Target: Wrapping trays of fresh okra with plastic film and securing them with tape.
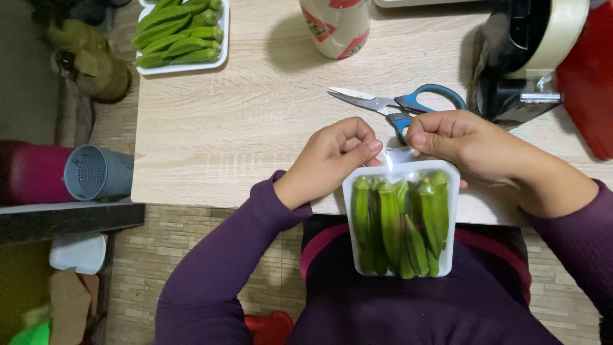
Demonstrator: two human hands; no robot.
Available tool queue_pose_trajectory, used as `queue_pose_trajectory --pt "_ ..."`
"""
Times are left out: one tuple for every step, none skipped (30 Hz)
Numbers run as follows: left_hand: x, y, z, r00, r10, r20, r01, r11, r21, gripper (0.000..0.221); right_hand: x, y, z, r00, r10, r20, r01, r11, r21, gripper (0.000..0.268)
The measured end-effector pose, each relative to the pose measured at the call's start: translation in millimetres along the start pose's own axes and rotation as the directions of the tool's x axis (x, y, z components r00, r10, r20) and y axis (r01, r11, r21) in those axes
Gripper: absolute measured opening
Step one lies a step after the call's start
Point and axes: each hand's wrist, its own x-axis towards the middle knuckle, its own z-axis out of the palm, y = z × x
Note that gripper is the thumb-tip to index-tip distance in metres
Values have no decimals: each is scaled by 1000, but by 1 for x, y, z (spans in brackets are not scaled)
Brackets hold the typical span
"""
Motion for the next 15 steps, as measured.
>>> queue_pose_trajectory --pt "1 -5 -1 1000 1 -4 -1 1000 -1 17 2 -2 1 1000 0 3 0 1000 -2 25" --pt "3 -10 -3 999 -37 27 39 996 -74 15 2 -3 1 998 45 37 -44 999 -10 30" --pt "6 -15 -3 996 -73 60 81 986 -146 13 3 -4 2 994 89 70 -88 996 -18 35" --pt "7 -19 -4 995 -72 63 81 986 -147 13 5 -1 -1 994 90 67 -89 996 -18 35" --pt "7 -23 -4 992 -90 90 107 975 -195 14 7 2 -4 988 126 95 -124 992 -23 29" --pt "8 -28 -5 987 -110 116 135 961 -243 14 9 6 -7 979 162 124 -160 987 -28 24" --pt "8 -31 -3 987 -111 118 138 960 -243 14 10 4 -12 979 163 123 -161 987 -26 24" --pt "9 -33 -3 989 -80 121 107 966 -235 15 12 1 -17 982 145 123 -113 966 -232 23" --pt "9 -36 -2 991 -48 124 76 971 -227 16 14 -2 -21 984 126 127 -60 902 -427 24" --pt "9 -35 -2 991 -50 122 77 971 -228 16 16 -3 -25 983 128 130 -61 902 -427 24" --pt "8 -35 -2 989 -32 141 67 966 -249 16 18 -5 -29 986 57 157 31 860 -509 28" --pt "10 -33 -3 987 -9 163 53 962 -268 17 20 -8 -34 982 -15 186 123 801 -586 33" --pt "10 -32 -3 987 -5 163 50 962 -267 17 20 -6 -32 983 -17 184 124 799 -588 33" --pt "9 -32 -4 986 -22 163 64 965 -256 17 21 -5 -30 983 -25 179 111 866 -487 31" --pt "9 -31 -4 986 -38 162 78 966 -245 17 22 -3 -28 984 -33 174 98 920 -379 29"
